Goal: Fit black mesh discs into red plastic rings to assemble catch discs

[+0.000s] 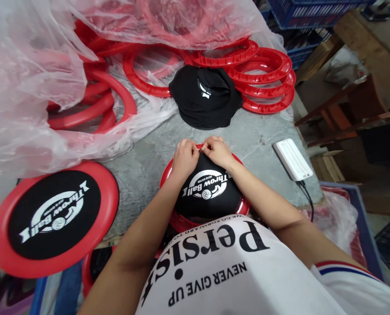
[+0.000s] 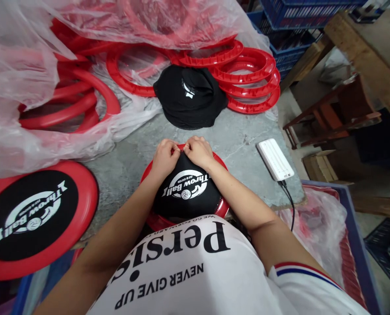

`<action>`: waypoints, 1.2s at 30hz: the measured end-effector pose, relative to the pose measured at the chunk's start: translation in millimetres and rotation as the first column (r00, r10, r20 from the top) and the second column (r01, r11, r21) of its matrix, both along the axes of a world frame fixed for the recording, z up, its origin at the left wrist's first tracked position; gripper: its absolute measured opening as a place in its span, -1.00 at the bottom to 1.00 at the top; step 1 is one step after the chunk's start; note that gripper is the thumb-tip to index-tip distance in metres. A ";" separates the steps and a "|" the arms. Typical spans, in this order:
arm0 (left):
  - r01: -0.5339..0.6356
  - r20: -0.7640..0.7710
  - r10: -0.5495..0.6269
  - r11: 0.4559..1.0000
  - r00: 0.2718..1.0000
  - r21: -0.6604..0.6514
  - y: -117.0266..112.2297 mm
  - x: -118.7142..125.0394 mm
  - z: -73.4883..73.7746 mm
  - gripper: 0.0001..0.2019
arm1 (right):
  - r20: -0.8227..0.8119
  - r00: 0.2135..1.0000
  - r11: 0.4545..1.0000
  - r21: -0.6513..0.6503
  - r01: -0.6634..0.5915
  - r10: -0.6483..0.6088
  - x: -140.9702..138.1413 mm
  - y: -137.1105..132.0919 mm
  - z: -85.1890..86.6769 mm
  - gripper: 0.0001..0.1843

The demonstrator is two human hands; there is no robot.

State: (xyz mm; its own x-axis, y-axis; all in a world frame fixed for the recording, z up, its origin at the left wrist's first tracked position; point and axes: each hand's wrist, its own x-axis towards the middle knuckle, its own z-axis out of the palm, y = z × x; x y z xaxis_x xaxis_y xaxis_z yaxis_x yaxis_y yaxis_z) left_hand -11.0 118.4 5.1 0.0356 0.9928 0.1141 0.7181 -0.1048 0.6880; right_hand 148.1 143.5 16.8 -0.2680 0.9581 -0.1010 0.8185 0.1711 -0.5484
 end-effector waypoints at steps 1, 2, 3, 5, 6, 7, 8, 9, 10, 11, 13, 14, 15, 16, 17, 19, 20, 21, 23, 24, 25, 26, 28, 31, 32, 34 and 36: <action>0.008 0.028 -0.008 1.000 1.000 -0.002 0.5 -1.5 -0.1 -0.86 | -0.001 1.000 1.000 -0.001 0.002 -0.002 0.1 -0.3 0.7 -0.79; 0.014 0.065 -0.014 1.000 0.998 -0.002 0.9 -3.4 -0.2 -0.86 | -0.004 1.000 1.000 -0.002 0.005 -0.005 0.3 -0.8 1.7 -0.77; 0.010 0.107 -0.010 1.000 0.994 0.001 1.2 -5.6 -0.4 -0.85 | -0.009 1.000 1.000 -0.002 0.008 -0.008 0.6 -1.3 2.7 -0.76; -0.032 0.197 0.029 0.999 0.980 0.012 1.5 -10.7 -0.4 -0.82 | -0.017 1.000 1.000 -0.001 0.009 -0.009 1.3 -2.5 4.2 -0.77; -0.067 0.238 0.061 0.998 0.969 0.015 1.3 -13.5 0.1 -0.78 | -0.020 1.000 1.000 0.001 0.006 -0.006 1.7 -2.9 4.5 -0.79; -0.104 0.270 0.095 0.994 0.958 0.016 0.9 -16.2 1.2 -0.73 | -0.021 1.000 1.000 0.000 0.003 -0.003 2.0 -3.0 4.4 -0.80; -0.130 0.286 0.119 0.991 0.951 0.019 0.2 -18.9 2.7 -0.69 | -0.019 1.000 1.000 0.000 0.000 0.000 2.1 -2.8 3.9 -0.80; -0.142 0.277 0.130 0.990 0.952 0.024 -1.0 -21.3 4.8 -0.66 | -0.014 1.000 1.000 0.000 0.001 -0.001 2.1 -2.4 3.0 -0.80; -0.139 0.238 0.128 0.990 0.963 0.033 -2.5 -23.2 7.1 -0.65 | -0.008 1.000 1.000 -0.002 0.008 -0.008 2.0 -1.6 1.9 -0.79; -0.124 0.170 0.115 0.992 0.979 0.039 -4.2 -24.5 9.4 -0.65 | -0.003 1.000 1.000 -0.008 0.022 -0.022 1.7 -0.7 0.7 -0.79; -0.056 -0.013 0.057 0.998 0.998 0.026 -8.0 -25.0 12.8 -0.69 | -0.005 0.998 0.998 -0.025 0.066 -0.066 1.1 1.1 -0.9 -0.76; -0.021 -0.097 0.023 1.000 0.995 0.012 -9.6 -24.2 13.4 -0.72 | -0.011 0.996 0.995 -0.040 0.090 -0.090 1.1 1.7 -1.0 -0.76; 0.009 -0.159 -0.009 1.000 0.987 0.002 -10.8 -23.0 13.1 -0.74 | -0.016 0.994 0.992 -0.058 0.111 -0.112 1.3 2.0 -0.4 -0.75; 0.033 -0.194 -0.032 0.999 0.981 0.001 -11.3 -21.7 12.1 -0.75 | -0.016 0.992 0.989 -0.080 0.127 -0.129 1.9 1.8 0.9 -0.75; 0.050 -0.202 -0.048 0.999 0.978 0.007 -11.2 -20.5 10.5 -0.75 | -0.006 0.990 0.985 -0.102 0.139 -0.140 2.7 1.4 2.9 -0.75; 0.065 -0.154 -0.061 0.998 0.986 0.025 -9.0 -19.3 6.7 -0.71 | 0.039 0.989 0.981 -0.123 0.147 -0.143 4.7 0.1 8.0 -0.74; 0.071 -0.110 -0.067 0.997 0.992 0.027 -7.3 -19.4 4.9 -0.70 | 0.058 0.989 0.984 -0.114 0.139 -0.133 5.5 -0.3 10.8 -0.75; 0.079 -0.059 -0.077 0.997 0.995 0.025 -5.3 -19.7 3.5 -0.68 | 0.063 0.991 0.989 -0.088 0.119 -0.114 5.9 -0.3 13.5 -0.76; 0.097 0.030 -0.098 0.995 0.995 0.023 -2.0 -20.7 1.8 -0.66 | 0.032 0.998 0.999 -0.005 0.053 -0.053 5.3 1.5 17.6 -0.82; 0.102 0.055 -0.103 0.994 0.993 0.025 -1.0 -20.9 1.5 -0.66 | 0.011 1.000 1.000 0.027 0.016 -0.016 4.4 3.0 18.8 -0.85; 0.103 0.065 -0.105 0.994 0.992 0.026 -0.5 -20.8 1.2 -0.65 | -0.004 1.000 0.999 0.040 -0.022 0.022 3.2 4.9 19.4 -0.88; 0.103 0.062 -0.104 0.994 0.993 0.027 -0.4 -20.4 1.1 -0.66 | -0.012 0.998 0.998 0.033 -0.056 0.056 2.0 6.6 19.3 -0.92; 0.093 0.034 -0.094 0.995 0.995 0.026 -1.2 -18.6 0.9 -0.69 | -0.024 0.995 0.995 -0.027 -0.099 0.099 0.1 9.2 17.1 -0.91; 0.078 0.004 -0.078 0.997 0.997 0.016 -2.6 -15.4 1.0 -0.79 | -0.091 0.991 0.991 -0.075 -0.108 0.101 0.1 9.6 10.3 -0.85; 0.074 -0.001 -0.074 0.997 0.997 0.012 -2.8 -14.7 1.2 -0.83 | -0.117 0.989 0.992 -0.073 -0.103 0.094 0.7 9.0 7.6 -0.85; 0.066 -0.005 -0.066 0.998 0.998 0.001 -2.8 -13.8 2.1 -0.88 | -0.149 0.985 0.994 -0.061 -0.094 0.084 2.0 7.8 2.9 -0.85; 0.059 -0.005 -0.059 0.998 0.998 -0.012 -2.5 -13.6 3.3 -0.89 | -0.156 0.985 0.995 -0.054 -0.086 0.077 2.8 6.7 -0.2 -0.85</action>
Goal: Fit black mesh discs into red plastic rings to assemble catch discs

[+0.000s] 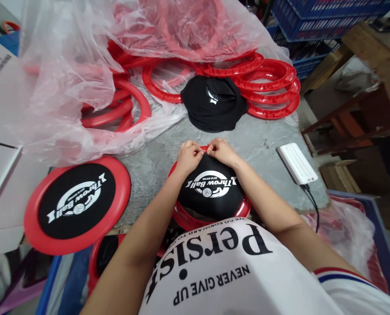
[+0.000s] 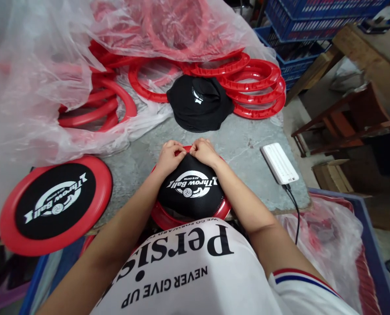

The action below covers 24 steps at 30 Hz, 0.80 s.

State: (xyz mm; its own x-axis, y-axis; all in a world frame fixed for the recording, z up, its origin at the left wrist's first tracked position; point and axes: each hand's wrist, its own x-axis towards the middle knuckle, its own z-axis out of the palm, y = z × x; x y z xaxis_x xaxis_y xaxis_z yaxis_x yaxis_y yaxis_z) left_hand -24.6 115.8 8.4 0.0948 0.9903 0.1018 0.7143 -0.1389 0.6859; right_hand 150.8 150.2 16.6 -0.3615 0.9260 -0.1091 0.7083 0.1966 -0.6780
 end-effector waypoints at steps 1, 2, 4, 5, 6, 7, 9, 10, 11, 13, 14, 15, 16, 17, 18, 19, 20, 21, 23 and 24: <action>-0.002 -0.001 0.002 1.000 1.000 -0.007 0.1 0.0 0.6 -0.88 | -0.003 1.000 1.000 0.003 0.004 -0.004 0.1 -0.5 -0.9 -0.85; -0.002 -0.002 0.002 1.000 1.000 -0.011 0.3 -0.1 1.1 -0.88 | -0.006 1.000 1.000 0.005 0.007 -0.007 0.2 -1.0 -1.3 -0.85; 0.002 -0.002 -0.003 1.000 1.000 -0.013 0.3 -0.1 1.8 -0.88 | -0.016 1.000 1.000 0.007 0.018 -0.018 0.1 -2.2 -1.3 -0.86; 0.004 -0.003 -0.004 1.000 1.000 -0.012 0.2 -0.1 2.0 -0.87 | -0.019 0.999 1.000 0.007 0.026 -0.026 0.2 -2.9 -0.9 -0.87; 0.005 -0.004 -0.005 1.000 1.000 -0.011 0.0 0.0 2.1 -0.87 | -0.022 0.999 0.999 0.007 0.034 -0.034 0.3 -3.7 -0.5 -0.88; 0.004 -0.008 -0.004 1.000 1.000 -0.010 -0.2 0.2 2.2 -0.87 | -0.023 0.999 0.999 0.006 0.041 -0.041 0.4 -4.4 -0.1 -0.88; 0.001 -0.023 -0.001 1.000 1.000 -0.010 -0.8 0.5 2.5 -0.88 | -0.025 0.998 0.999 -0.001 0.050 -0.050 0.7 -5.7 0.6 -0.89; 0.000 -0.032 0.000 1.000 0.999 -0.011 -1.0 0.8 2.7 -0.88 | -0.024 0.998 0.999 -0.006 0.054 -0.054 0.7 -6.1 0.8 -0.89; -0.001 -0.040 0.001 1.000 0.999 -0.012 -1.3 1.1 3.0 -0.89 | -0.020 0.998 0.998 -0.010 0.057 -0.057 0.6 -6.4 0.8 -0.89; -0.003 -0.055 0.002 1.000 0.998 -0.015 -1.6 1.9 3.7 -0.88 | -0.009 0.998 0.998 -0.013 0.061 -0.061 0.2 -6.4 0.4 -0.89; -0.005 -0.063 0.004 1.000 0.998 -0.017 -1.7 2.4 4.0 -0.88 | -0.003 0.998 0.998 -0.012 0.059 -0.059 -0.2 -6.3 0.1 -0.88; -0.009 -0.070 0.008 1.000 0.998 -0.018 -1.8 2.9 4.3 -0.88 | 0.003 0.998 0.998 -0.009 0.057 -0.057 -0.5 -6.0 -0.3 -0.88; -0.014 -0.077 0.013 1.000 0.997 -0.018 -1.8 3.4 4.5 -0.88 | 0.010 0.998 0.998 -0.005 0.058 -0.057 -0.9 -5.8 -0.6 -0.87; -0.019 -0.083 0.018 1.000 0.996 -0.016 -1.9 3.9 4.6 -0.87 | 0.017 0.998 0.998 0.001 0.059 -0.059 -1.3 -5.6 -0.9 -0.87; -0.023 -0.089 0.022 1.000 0.996 -0.014 -2.0 4.5 4.6 -0.87 | 0.024 0.998 0.998 0.007 0.062 -0.062 -1.8 -5.4 -1.0 -0.86; -0.027 -0.093 0.026 1.000 0.995 -0.012 -2.1 5.0 4.5 -0.87 | 0.031 0.997 0.998 0.012 0.066 -0.066 -2.2 -5.4 -1.0 -0.86; -0.030 -0.097 0.029 0.999 0.995 -0.009 -2.2 5.4 4.3 -0.87 | 0.039 0.997 0.997 0.016 0.071 -0.071 -2.8 -5.5 -0.9 -0.85; -0.034 -0.101 0.034 0.999 0.994 -0.008 -2.3 5.8 4.1 -0.87 | 0.049 0.996 0.997 0.020 0.076 -0.077 -3.3 -5.6 -0.6 -0.85; -0.043 -0.107 0.042 0.999 0.993 -0.010 -2.4 6.5 3.5 -0.86 | 0.072 0.994 0.996 0.023 0.084 -0.085 -4.6 -6.1 0.0 -0.83; -0.047 -0.110 0.045 0.999 0.993 -0.012 -2.4 6.7 3.2 -0.86 | 0.084 0.992 0.996 0.023 0.088 -0.090 -5.2 -6.2 0.3 -0.83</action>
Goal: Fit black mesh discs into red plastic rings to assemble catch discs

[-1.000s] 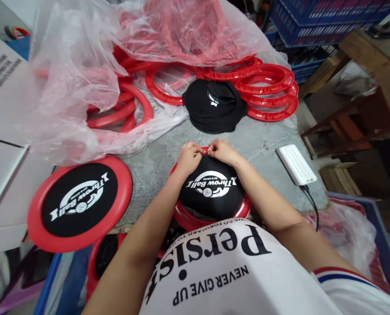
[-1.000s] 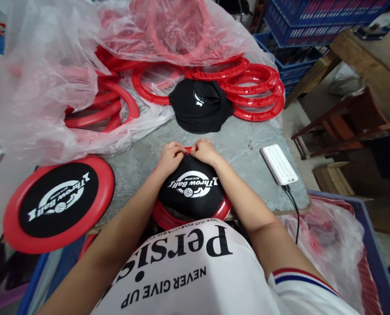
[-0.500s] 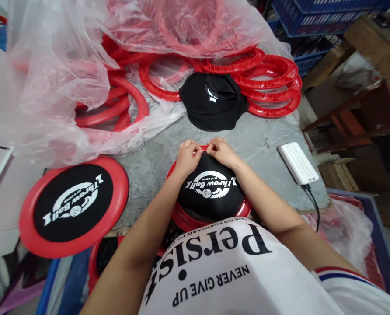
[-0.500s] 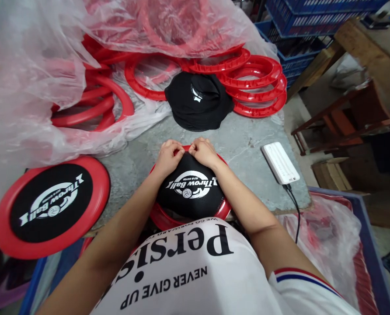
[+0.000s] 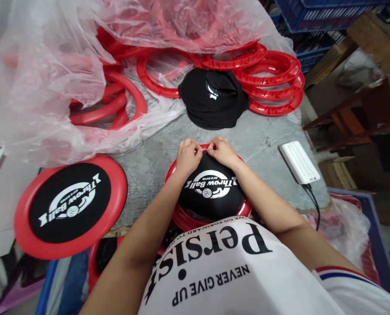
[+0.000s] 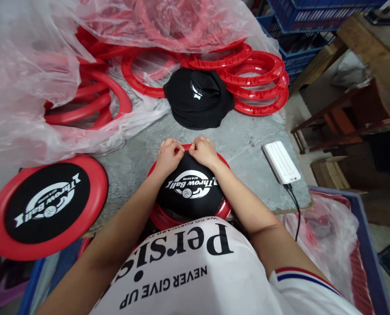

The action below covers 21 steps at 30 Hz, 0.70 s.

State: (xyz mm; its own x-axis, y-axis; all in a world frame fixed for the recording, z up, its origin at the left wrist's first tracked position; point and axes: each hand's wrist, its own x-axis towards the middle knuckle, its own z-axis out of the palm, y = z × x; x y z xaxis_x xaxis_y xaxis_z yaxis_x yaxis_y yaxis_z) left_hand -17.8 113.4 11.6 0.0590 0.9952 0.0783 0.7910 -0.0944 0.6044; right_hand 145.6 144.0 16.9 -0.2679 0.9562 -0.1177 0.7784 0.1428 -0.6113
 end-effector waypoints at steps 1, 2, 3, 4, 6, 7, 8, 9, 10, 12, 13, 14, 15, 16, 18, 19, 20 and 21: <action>-0.003 -0.003 0.003 1.000 1.000 -0.003 0.1 0.2 -0.2 -0.86 | 0.011 1.000 1.000 0.001 0.003 -0.003 -0.6 -0.1 0.2 -0.82; -0.004 -0.005 0.004 1.000 1.000 -0.006 0.3 0.3 -0.4 -0.86 | 0.019 1.000 1.000 0.002 0.005 -0.005 -1.2 -0.2 0.3 -0.82; -0.004 -0.008 0.004 1.000 1.000 -0.009 0.5 0.5 -0.6 -0.86 | 0.025 1.000 1.000 0.004 0.005 -0.005 -1.6 -0.3 0.3 -0.82; -0.003 -0.009 0.003 1.000 1.000 -0.011 0.8 0.7 -0.7 -0.85 | 0.029 1.000 1.000 0.006 0.005 -0.006 -1.9 -0.3 0.2 -0.83; -0.008 -0.009 0.007 1.000 1.000 -0.016 1.5 1.2 -0.7 -0.85 | 0.035 0.999 1.000 0.008 0.004 -0.005 -2.2 -0.2 -0.1 -0.83; -0.013 -0.009 0.013 1.000 1.000 -0.019 1.9 1.6 -0.7 -0.85 | 0.037 0.999 1.000 0.007 0.005 -0.005 -2.2 -0.1 -0.3 -0.83; -0.019 -0.010 0.018 1.000 1.000 -0.021 2.3 2.0 -0.8 -0.84 | 0.037 0.999 1.000 0.006 0.006 -0.006 -2.1 0.0 -0.6 -0.84; -0.024 -0.012 0.024 0.999 1.000 -0.024 2.6 2.4 -0.9 -0.84 | 0.036 0.999 1.000 0.007 0.007 -0.007 -2.0 0.2 -1.0 -0.84; -0.030 -0.015 0.029 0.999 0.999 -0.027 3.0 2.8 -0.9 -0.84 | 0.034 0.999 1.000 0.010 0.007 -0.008 -1.9 0.5 -1.5 -0.84; -0.036 -0.021 0.036 0.999 0.999 -0.034 3.5 3.4 -1.1 -0.84 | 0.028 1.000 1.000 0.019 0.006 -0.007 -1.8 1.0 -2.7 -0.84; -0.038 -0.022 0.038 0.999 0.999 -0.037 3.6 3.6 -1.1 -0.84 | 0.026 1.000 1.000 0.023 0.007 -0.007 -1.8 1.3 -3.2 -0.84; -0.040 -0.020 0.039 0.998 0.999 -0.040 3.8 3.7 -1.1 -0.84 | 0.025 1.000 1.000 0.024 0.009 -0.010 -1.8 1.6 -3.7 -0.84; -0.040 -0.015 0.039 0.998 0.999 -0.042 3.8 3.7 -0.9 -0.84 | 0.026 1.000 1.000 0.023 0.014 -0.015 -1.9 1.7 -4.0 -0.84; -0.039 -0.010 0.039 0.998 0.999 -0.046 3.9 3.6 -0.6 -0.84 | 0.025 0.999 1.000 0.021 0.020 -0.020 -2.0 1.8 -4.1 -0.84; -0.041 0.004 0.042 0.998 0.999 -0.053 3.9 3.5 0.3 -0.84 | 0.009 1.000 0.999 0.021 0.030 -0.030 -2.1 1.5 -4.0 -0.83; -0.044 0.011 0.045 0.997 0.999 -0.057 3.9 3.5 0.8 -0.83 | -0.005 0.999 0.999 0.023 0.036 -0.035 -2.2 1.3 -3.7 -0.82; -0.047 0.018 0.048 0.997 0.999 -0.060 3.9 3.6 1.2 -0.82 | -0.021 0.999 0.999 0.025 0.041 -0.041 -2.1 0.9 -3.5 -0.82; -0.048 0.024 0.050 0.997 0.998 -0.063 3.8 3.6 1.4 -0.82 | -0.036 0.998 0.999 0.025 0.048 -0.047 -2.0 0.6 -3.3 -0.81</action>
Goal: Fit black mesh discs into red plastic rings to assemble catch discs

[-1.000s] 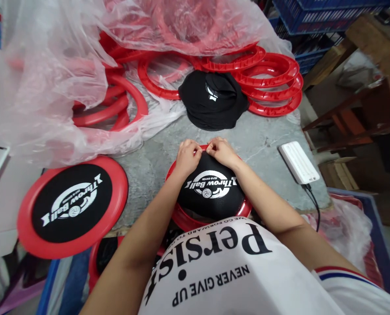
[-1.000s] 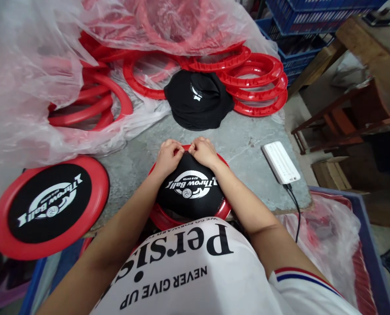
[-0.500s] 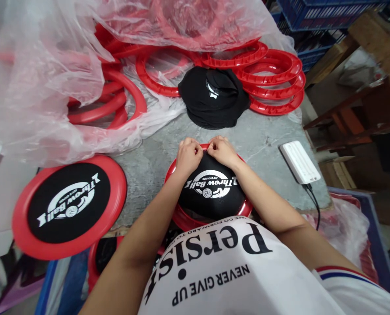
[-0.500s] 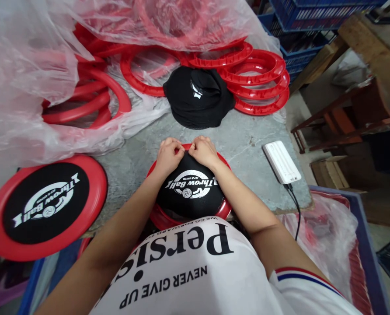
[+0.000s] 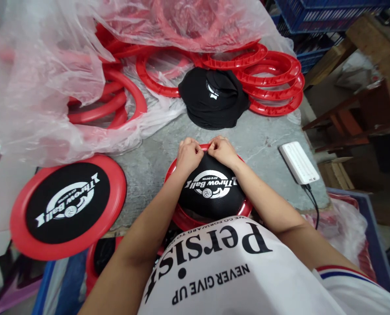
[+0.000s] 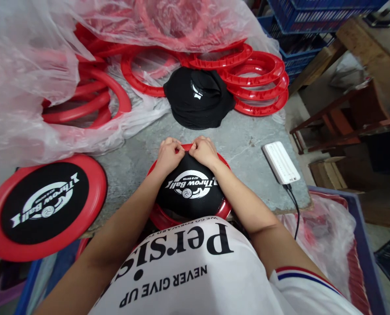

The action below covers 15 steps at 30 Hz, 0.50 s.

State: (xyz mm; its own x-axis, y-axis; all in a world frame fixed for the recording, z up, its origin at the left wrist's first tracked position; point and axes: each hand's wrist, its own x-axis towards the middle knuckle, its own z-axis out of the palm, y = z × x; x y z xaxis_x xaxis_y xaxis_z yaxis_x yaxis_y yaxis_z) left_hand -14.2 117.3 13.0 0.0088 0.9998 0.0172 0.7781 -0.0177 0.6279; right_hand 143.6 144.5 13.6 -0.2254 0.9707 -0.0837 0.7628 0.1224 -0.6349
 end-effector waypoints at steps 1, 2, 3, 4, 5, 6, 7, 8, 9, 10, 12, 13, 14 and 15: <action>-0.001 0.006 0.001 1.000 1.000 -0.001 -0.1 0.0 0.0 -0.81 | -0.013 1.000 1.000 0.000 0.007 -0.007 0.2 -0.3 0.1 -0.81; -0.003 0.011 0.003 1.000 1.000 0.001 -0.1 0.0 -0.3 -0.81 | -0.023 1.000 1.000 -0.002 0.013 -0.013 0.5 -0.6 0.1 -0.81; -0.003 0.016 0.003 1.000 1.000 0.005 -0.2 -0.2 -0.9 -0.81 | -0.031 0.999 1.000 -0.004 0.015 -0.015 1.0 -0.8 -0.1 -0.81; -0.001 0.021 0.001 1.000 1.000 0.011 -0.1 -0.5 -1.8 -0.81 | -0.039 0.999 1.000 -0.007 0.013 -0.013 1.4 -0.9 -0.4 -0.81; 0.003 0.028 -0.004 1.000 1.000 0.020 0.0 -1.1 -3.0 -0.81 | -0.045 0.999 1.000 -0.009 0.009 -0.009 1.8 -0.9 -0.9 -0.83; 0.009 0.038 -0.010 1.000 0.999 0.030 0.4 -1.9 -4.3 -0.82 | -0.047 0.999 1.000 -0.011 0.005 -0.005 2.2 -0.9 -1.3 -0.85; 0.016 0.052 -0.018 0.999 0.999 0.039 0.9 -3.1 -5.7 -0.83 | -0.044 0.999 1.000 -0.011 0.003 -0.003 2.5 -0.9 -1.8 -0.87; 0.023 0.074 -0.026 0.999 0.997 0.046 1.5 -4.5 -6.7 -0.84 | -0.036 0.999 1.000 -0.010 0.003 -0.003 2.7 -0.9 -2.2 -0.87; 0.027 0.106 -0.032 0.998 0.994 0.051 2.0 -6.2 -7.3 -0.84 | -0.024 1.000 1.000 -0.008 0.007 -0.007 2.8 -1.0 -2.6 -0.87; 0.025 0.146 -0.032 0.998 0.989 0.054 2.3 -8.1 -7.2 -0.83 | -0.010 1.000 1.000 -0.002 0.011 -0.011 2.9 -1.2 -2.8 -0.85; -0.011 0.224 -0.003 0.998 0.975 0.061 0.8 -12.0 -3.5 -0.78 | 0.018 1.000 1.000 0.014 0.006 -0.006 3.3 -1.9 -3.3 -0.83; -0.037 0.244 0.018 0.997 0.970 0.072 -1.6 -13.7 0.3 -0.75 | 0.026 1.000 1.000 0.026 -0.002 0.001 3.6 -2.2 -3.7 -0.82; -0.062 0.240 0.039 0.994 0.970 0.091 -5.4 -15.1 5.2 -0.74 | 0.031 0.999 0.999 0.037 -0.011 0.010 4.0 -2.3 -4.2 -0.82; -0.082 0.202 0.058 0.990 0.978 0.115 -10.6 -16.0 11.0 -0.73 | 0.035 0.999 0.999 0.046 -0.017 0.016 4.5 -2.1 -5.0 -0.81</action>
